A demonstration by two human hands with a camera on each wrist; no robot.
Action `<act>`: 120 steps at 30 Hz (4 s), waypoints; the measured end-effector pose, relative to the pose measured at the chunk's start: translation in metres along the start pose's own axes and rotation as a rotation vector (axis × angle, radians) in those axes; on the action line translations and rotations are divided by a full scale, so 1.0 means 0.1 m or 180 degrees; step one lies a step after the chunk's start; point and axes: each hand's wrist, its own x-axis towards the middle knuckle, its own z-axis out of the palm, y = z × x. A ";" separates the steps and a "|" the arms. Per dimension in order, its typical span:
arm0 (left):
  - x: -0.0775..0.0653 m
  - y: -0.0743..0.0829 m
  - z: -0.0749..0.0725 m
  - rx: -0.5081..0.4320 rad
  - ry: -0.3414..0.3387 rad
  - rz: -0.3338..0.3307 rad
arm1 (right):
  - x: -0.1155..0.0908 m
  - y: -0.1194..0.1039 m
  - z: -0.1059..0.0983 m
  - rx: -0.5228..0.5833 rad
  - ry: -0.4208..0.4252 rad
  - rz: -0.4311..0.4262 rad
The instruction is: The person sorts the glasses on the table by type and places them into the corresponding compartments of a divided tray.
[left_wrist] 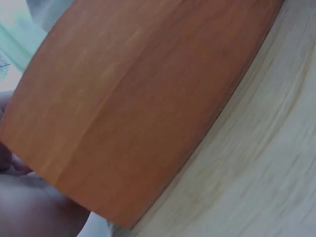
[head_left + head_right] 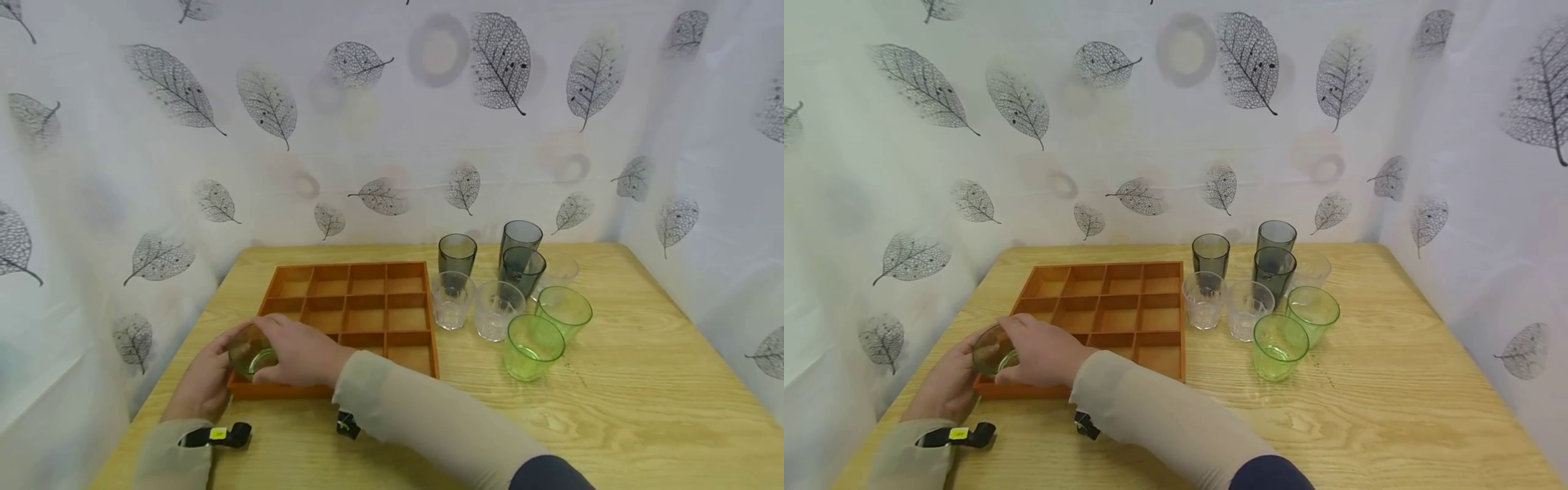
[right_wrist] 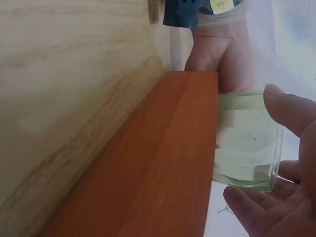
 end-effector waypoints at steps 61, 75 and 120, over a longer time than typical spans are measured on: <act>0.07 -0.06 0.02 0.0391 -0.0069 0.0096 | -1.57 1.02 -0.92 -0.0510 0.1029 0.0271; 0.05 -0.06 0.01 0.0438 -0.0073 0.0170 | -2.79 1.79 -1.03 -0.1008 0.1596 0.0668; 0.06 -0.10 0.00 0.0381 -0.0129 0.0234 | -3.02 1.79 -0.99 -0.0094 0.1491 0.0592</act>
